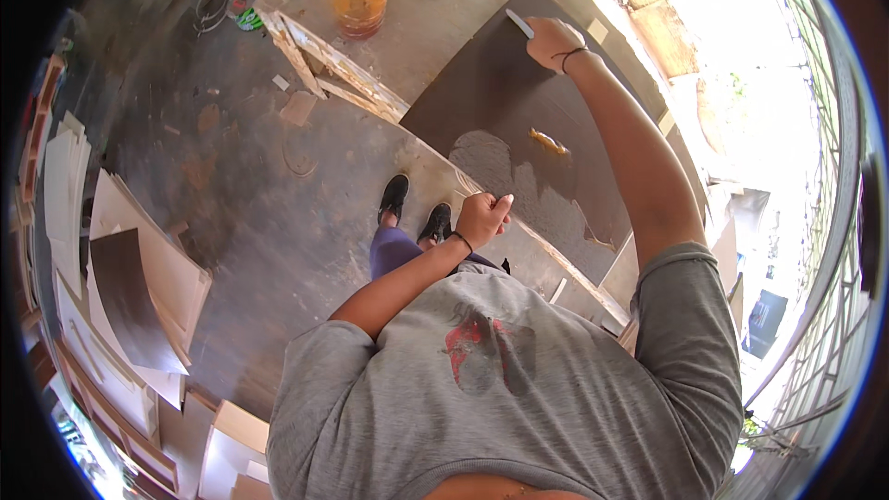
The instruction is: The person applies a brown adhesive from a plastic bottle onto a grey wood panel and spreads it evenly using a plastic spreader, repeating the process for a second panel.
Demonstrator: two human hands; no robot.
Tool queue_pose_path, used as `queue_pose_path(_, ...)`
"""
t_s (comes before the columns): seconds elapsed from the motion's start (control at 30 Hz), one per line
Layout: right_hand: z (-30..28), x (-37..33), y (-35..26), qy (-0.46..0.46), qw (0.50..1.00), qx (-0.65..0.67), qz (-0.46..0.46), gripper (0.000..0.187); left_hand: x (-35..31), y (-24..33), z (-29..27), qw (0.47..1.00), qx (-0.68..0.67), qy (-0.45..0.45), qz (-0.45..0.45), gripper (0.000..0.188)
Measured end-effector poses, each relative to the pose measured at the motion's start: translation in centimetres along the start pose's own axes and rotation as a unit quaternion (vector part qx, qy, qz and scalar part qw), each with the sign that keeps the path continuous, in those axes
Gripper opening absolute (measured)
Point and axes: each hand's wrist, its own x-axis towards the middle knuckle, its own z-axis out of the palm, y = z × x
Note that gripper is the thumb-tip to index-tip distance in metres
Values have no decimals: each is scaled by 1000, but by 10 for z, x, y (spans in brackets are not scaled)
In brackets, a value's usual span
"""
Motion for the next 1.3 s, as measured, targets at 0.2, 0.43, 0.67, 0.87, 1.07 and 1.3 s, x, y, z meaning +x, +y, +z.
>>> queue_pose_path(0.2, 12, -20, -68, -37, 993, -41, -105, 35, 2, -4, -1, 999, 28, 14, 31, 47)
queue_pose_path(0.43, 22, -107, -165, -172, 936, -36, -306, 43, 6, -17, -3, 988, 101, -40, 113, 36)
queue_pose_path(0.67, 1, -151, -108, -5, 968, 85, -237, 40, 7, -11, 4, 993, 95, 28, 70, 35)
queue_pose_path(0.87, 41, -184, 54, -15, 995, 28, 90, 44, -5, -9, 16, 997, -27, 67, 22, 44)
queue_pose_path(1.07, 75, -177, -18, 38, 996, 81, 2, 25, -17, -12, 28, 997, -6, 77, 14, 38)
queue_pose_path(1.3, 69, -174, -124, -45, 977, 77, -192, 32, -10, -77, 41, 944, 284, 19, 165, 38)
